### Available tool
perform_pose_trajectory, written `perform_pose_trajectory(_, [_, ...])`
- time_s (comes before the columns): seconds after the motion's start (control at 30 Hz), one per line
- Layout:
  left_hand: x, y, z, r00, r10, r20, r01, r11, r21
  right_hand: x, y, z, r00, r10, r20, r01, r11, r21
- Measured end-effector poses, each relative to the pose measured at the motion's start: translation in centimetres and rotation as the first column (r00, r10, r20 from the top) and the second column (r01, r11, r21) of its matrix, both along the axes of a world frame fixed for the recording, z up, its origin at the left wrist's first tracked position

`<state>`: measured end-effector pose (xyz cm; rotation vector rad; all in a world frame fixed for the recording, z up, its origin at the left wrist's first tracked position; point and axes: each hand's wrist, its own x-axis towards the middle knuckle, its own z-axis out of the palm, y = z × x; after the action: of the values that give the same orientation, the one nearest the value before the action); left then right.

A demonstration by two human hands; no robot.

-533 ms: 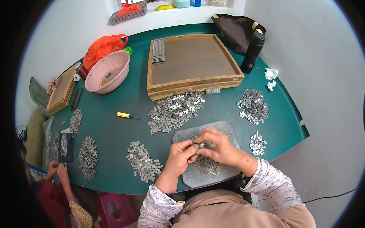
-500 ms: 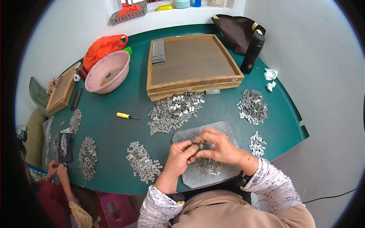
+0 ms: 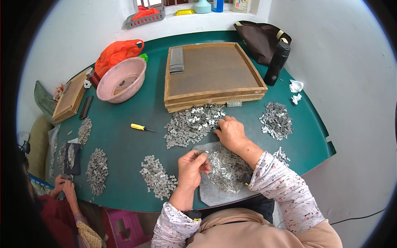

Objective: Assembling and sorting small metal components at a workbench.

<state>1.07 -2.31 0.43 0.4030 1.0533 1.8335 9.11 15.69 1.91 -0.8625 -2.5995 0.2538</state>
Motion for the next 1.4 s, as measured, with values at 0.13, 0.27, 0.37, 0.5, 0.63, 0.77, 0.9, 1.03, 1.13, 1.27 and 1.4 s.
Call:
perform_pose_trajectory(0.13, [-0.1,-0.1,0.1,0.999,0.029,-0.025,-0.029,0.999,-0.013,-0.9,-0.2,-0.7,0.998,0.067,-0.011,-0.067,0.998,0.011])
perform_pose_trajectory(0.27, [-0.1,0.2,-0.3,0.999,0.030,-0.019,-0.030,1.000,0.005,-0.8,0.4,-0.8,0.994,0.102,-0.038,-0.102,0.995,-0.005])
perform_pose_trajectory(0.37, [-0.1,0.2,0.3,0.995,0.088,-0.041,-0.089,0.996,-0.017,-0.1,0.8,-0.6,0.963,0.263,-0.064,-0.265,0.964,-0.011])
perform_pose_trajectory(0.5, [-0.3,-0.1,0.9,0.978,0.142,-0.154,-0.152,0.987,-0.058,2.1,-0.9,2.5,0.907,0.409,-0.098,-0.417,0.905,-0.083])
perform_pose_trajectory(0.63, [0.5,0.6,0.9,0.962,0.091,-0.258,-0.111,0.992,-0.065,4.5,-3.4,4.2,0.819,0.540,-0.194,-0.572,0.796,-0.196])
perform_pose_trajectory(0.77, [1.2,1.0,1.6,0.967,-0.038,-0.251,0.015,0.996,-0.092,5.8,-4.2,3.7,0.843,0.455,-0.288,-0.532,0.782,-0.324])
perform_pose_trajectory(0.9, [1.4,1.5,1.8,0.963,-0.074,-0.260,0.049,0.994,-0.099,6.5,-4.7,3.4,0.880,0.291,-0.376,-0.440,0.799,-0.411])
perform_pose_trajectory(1.03, [1.8,1.7,1.4,0.945,-0.123,-0.304,0.081,0.986,-0.146,6.9,-4.6,3.0,0.897,0.194,-0.397,-0.389,0.771,-0.504])
perform_pose_trajectory(1.13, [1.7,1.9,1.0,0.941,-0.152,-0.303,0.121,0.986,-0.117,7.0,-4.5,2.6,0.881,0.222,-0.417,-0.418,0.778,-0.470])
perform_pose_trajectory(1.27, [1.6,1.8,1.0,0.928,-0.166,-0.332,0.132,0.984,-0.123,6.9,-4.6,2.2,0.868,0.148,-0.475,-0.416,0.738,-0.531])
perform_pose_trajectory(1.4, [1.2,1.7,1.0,0.930,-0.182,-0.319,0.150,0.981,-0.120,6.8,-4.2,2.0,0.845,0.224,-0.486,-0.457,0.774,-0.438])
